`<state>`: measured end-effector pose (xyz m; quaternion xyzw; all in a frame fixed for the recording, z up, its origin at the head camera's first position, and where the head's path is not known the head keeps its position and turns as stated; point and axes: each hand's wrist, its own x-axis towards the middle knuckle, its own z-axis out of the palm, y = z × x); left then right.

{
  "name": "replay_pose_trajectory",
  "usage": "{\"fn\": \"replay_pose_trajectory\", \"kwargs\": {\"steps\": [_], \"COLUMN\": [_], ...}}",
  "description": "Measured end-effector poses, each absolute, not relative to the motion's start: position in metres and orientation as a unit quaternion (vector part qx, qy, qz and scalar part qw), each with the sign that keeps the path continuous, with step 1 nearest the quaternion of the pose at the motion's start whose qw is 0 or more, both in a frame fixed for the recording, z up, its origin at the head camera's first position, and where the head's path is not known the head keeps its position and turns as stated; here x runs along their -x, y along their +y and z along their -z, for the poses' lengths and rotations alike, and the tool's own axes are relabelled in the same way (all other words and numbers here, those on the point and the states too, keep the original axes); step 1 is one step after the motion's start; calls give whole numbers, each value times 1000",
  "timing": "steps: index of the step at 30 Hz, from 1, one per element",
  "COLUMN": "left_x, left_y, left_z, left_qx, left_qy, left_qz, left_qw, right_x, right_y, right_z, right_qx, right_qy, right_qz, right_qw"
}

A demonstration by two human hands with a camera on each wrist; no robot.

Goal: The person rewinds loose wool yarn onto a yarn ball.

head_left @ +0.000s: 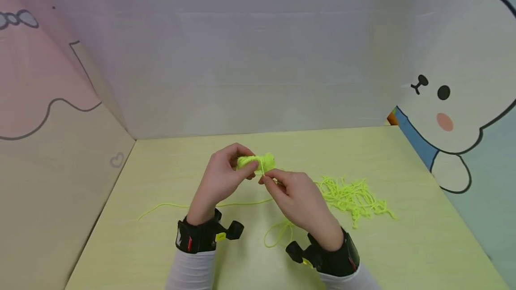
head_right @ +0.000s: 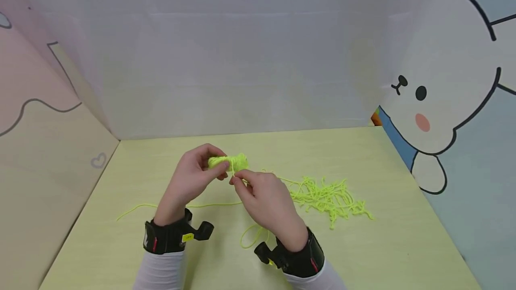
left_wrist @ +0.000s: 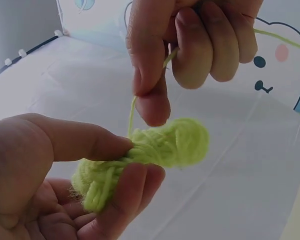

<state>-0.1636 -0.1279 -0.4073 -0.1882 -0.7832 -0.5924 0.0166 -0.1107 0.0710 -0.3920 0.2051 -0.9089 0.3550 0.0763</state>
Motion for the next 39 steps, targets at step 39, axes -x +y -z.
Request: {"fn": "replay_pose_trajectory", "kwargs": {"steps": [39], "left_x": [164], "left_y": [-135], "left_z": [409], "left_qx": [332], "left_qy": [-758], "left_qz": [547], "left_qw": [-128], "right_x": [135], "right_y": [102], "right_z": [399], "right_qx": [-176], "right_qy": [-872], "right_qz": [-454], "right_qw": [-53]}}
